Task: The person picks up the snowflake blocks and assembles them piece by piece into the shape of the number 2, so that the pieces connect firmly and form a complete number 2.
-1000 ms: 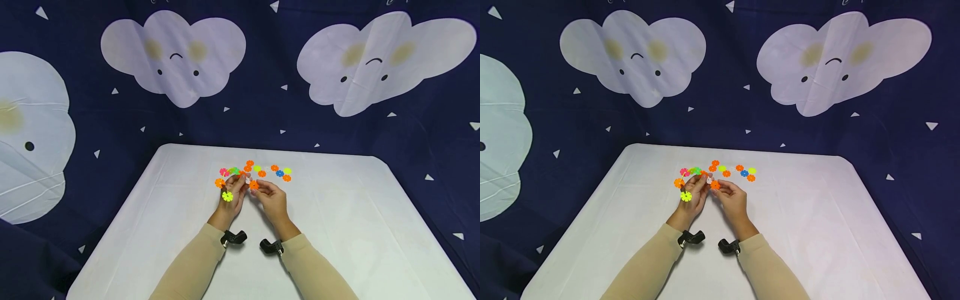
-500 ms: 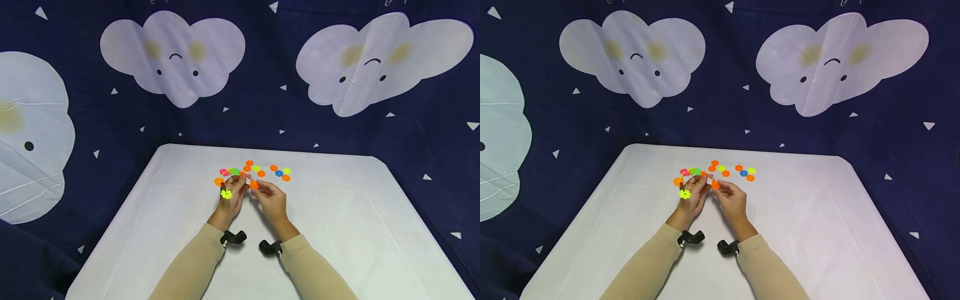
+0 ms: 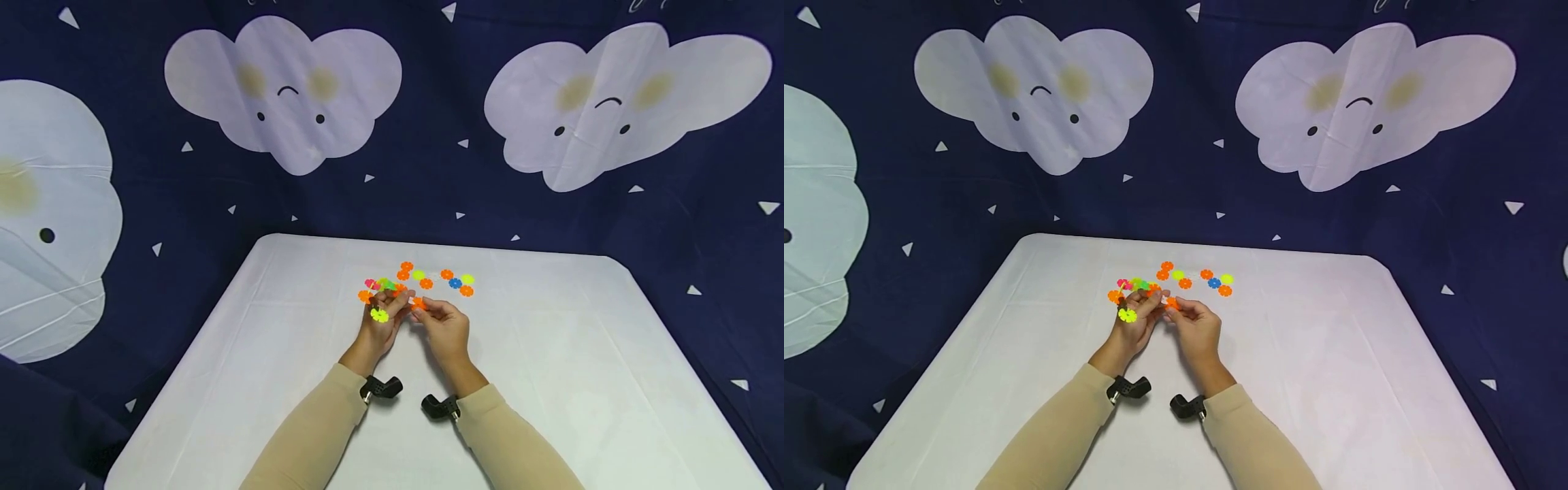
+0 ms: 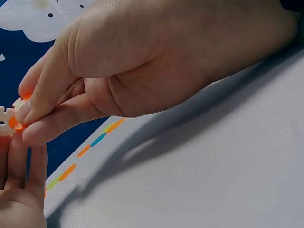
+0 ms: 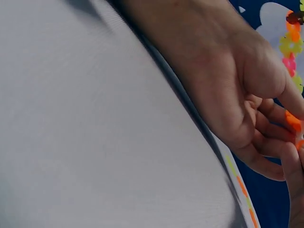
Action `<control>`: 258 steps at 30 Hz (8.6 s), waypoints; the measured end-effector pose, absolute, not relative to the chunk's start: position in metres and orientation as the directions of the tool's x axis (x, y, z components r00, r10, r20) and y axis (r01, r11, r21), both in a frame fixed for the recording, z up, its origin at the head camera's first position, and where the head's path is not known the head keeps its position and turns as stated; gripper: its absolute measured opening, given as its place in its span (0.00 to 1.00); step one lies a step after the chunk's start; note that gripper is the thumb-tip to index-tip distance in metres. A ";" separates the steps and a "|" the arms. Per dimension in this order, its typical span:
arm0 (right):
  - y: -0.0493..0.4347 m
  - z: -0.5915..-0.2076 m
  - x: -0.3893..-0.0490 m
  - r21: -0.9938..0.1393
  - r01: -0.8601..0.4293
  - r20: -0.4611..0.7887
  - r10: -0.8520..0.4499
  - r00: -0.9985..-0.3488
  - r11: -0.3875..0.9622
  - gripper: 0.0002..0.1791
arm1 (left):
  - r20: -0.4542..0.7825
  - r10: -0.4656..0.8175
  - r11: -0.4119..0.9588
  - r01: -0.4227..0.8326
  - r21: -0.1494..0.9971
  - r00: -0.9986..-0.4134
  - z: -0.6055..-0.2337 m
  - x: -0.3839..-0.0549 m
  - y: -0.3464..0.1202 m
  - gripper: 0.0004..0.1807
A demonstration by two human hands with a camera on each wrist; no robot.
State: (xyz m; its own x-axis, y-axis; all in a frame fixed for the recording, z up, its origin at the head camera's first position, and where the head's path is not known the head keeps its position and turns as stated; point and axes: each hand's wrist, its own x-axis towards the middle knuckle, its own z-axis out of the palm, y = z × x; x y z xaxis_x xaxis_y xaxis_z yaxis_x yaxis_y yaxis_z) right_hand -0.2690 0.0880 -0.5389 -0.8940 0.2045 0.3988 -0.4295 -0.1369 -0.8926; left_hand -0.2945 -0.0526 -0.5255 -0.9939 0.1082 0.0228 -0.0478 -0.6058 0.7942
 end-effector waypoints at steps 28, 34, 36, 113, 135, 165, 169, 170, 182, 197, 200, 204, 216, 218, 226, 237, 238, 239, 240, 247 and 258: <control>0.091 -0.540 -0.285 -0.881 -0.354 0.422 0.181 -0.888 0.313 0.20 | 0.127 -0.069 -0.709 0.139 0.692 -0.989 -0.530 -0.305 -0.057 0.05; 0.100 -0.539 -0.319 -0.821 -0.136 0.255 0.142 -0.957 0.555 0.24 | 0.107 -0.118 -0.677 0.159 0.719 -0.987 -0.530 -0.307 -0.061 0.05; 0.102 -0.538 -0.331 -0.798 -0.127 0.247 0.127 -0.961 0.589 0.24 | 0.107 -0.105 -0.658 0.149 0.738 -0.989 -0.529 -0.306 -0.061 0.06; 0.101 -0.535 -0.273 -0.871 -0.020 0.018 0.008 -1.000 -0.490 0.20 | 0.207 0.043 -0.684 0.122 0.719 -0.977 -0.518 -0.291 -0.050 0.07; 0.097 -0.536 -0.277 -0.773 0.006 -0.037 0.036 -0.999 -0.634 0.21 | 0.187 -0.057 -0.760 0.164 0.629 -0.981 -0.518 -0.290 -0.033 0.10; 0.099 -0.533 -0.304 -0.987 -0.102 0.117 0.117 -0.986 0.125 0.22 | 0.191 -0.173 -0.607 0.257 0.752 -0.966 -0.525 -0.298 -0.053 0.15; 0.098 -0.534 -0.327 -0.916 -0.143 0.160 0.015 -0.987 0.375 0.25 | 0.171 -0.173 -0.618 0.243 0.748 -0.970 -0.529 -0.301 -0.054 0.15; 0.098 -0.533 -0.333 -0.891 -0.158 0.168 -0.015 -0.986 0.426 0.27 | 0.164 -0.168 -0.622 0.234 0.747 -0.972 -0.530 -0.302 -0.054 0.16; 0.086 -0.527 -0.386 -0.686 -0.143 0.142 -0.062 -0.988 0.714 0.19 | 0.153 -0.091 -0.641 0.175 0.747 -0.984 -0.533 -0.306 -0.053 0.15; 0.111 -0.538 -0.321 -0.955 -0.089 0.101 0.030 -0.994 0.283 0.10 | 0.122 -0.090 -0.669 0.151 0.728 -0.988 -0.531 -0.310 -0.056 0.14; 0.113 -0.537 -0.303 -0.982 -0.059 0.068 0.046 -0.997 0.178 0.10 | 0.094 -0.094 -0.674 0.133 0.726 -0.991 -0.531 -0.312 -0.056 0.14; 0.111 -0.538 -0.287 -0.995 -0.082 0.087 0.079 -0.993 0.055 0.10 | 0.093 -0.091 -0.679 0.130 0.723 -0.992 -0.534 -0.313 -0.058 0.14; 0.110 -0.540 -0.268 -0.977 -0.199 0.186 0.144 -0.972 -0.083 0.10 | 0.111 -0.009 -0.663 0.089 0.743 -0.994 -0.535 -0.307 -0.051 0.13; 0.109 -0.541 -0.266 -0.977 -0.193 0.178 0.148 -0.973 -0.093 0.09 | 0.100 0.000 -0.663 0.075 0.745 -0.995 -0.536 -0.306 -0.051 0.13; 0.110 -0.537 -0.267 -0.960 -0.260 0.245 0.138 -0.960 -0.104 0.08 | 0.125 -0.003 -0.667 0.095 0.739 -0.992 -0.534 -0.308 -0.051 0.12; 0.110 -0.538 -0.268 -0.970 -0.218 0.206 0.115 -0.972 -0.106 0.08 | 0.116 -0.011 -0.674 0.093 0.732 -0.993 -0.536 -0.309 -0.051 0.13; 0.110 -0.538 -0.269 -0.970 -0.217 0.205 0.116 -0.972 -0.105 0.08 | 0.118 -0.010 -0.677 0.094 0.730 -0.993 -0.536 -0.309 -0.050 0.13; 0.110 -0.538 -0.269 -0.971 -0.217 0.205 0.116 -0.972 -0.104 0.08 | 0.119 -0.009 -0.677 0.093 0.730 -0.993 -0.535 -0.309 -0.050 0.13; 0.110 -0.538 -0.269 -0.971 -0.217 0.206 0.114 -0.972 -0.099 0.08 | 0.118 -0.006 -0.679 0.091 0.729 -0.993 -0.536 -0.309 -0.050 0.13; 0.111 -0.542 -0.271 -0.973 -0.224 0.216 0.115 -0.970 -0.062 0.07 | 0.132 0.005 -0.657 0.096 0.747 -0.991 -0.535 -0.307 -0.047 0.15; 0.111 -0.538 -0.269 -0.966 -0.249 0.240 0.119 -0.964 -0.066 0.05 | 0.161 0.017 -0.527 0.128 0.840 -0.987 -0.537 -0.306 -0.050 0.20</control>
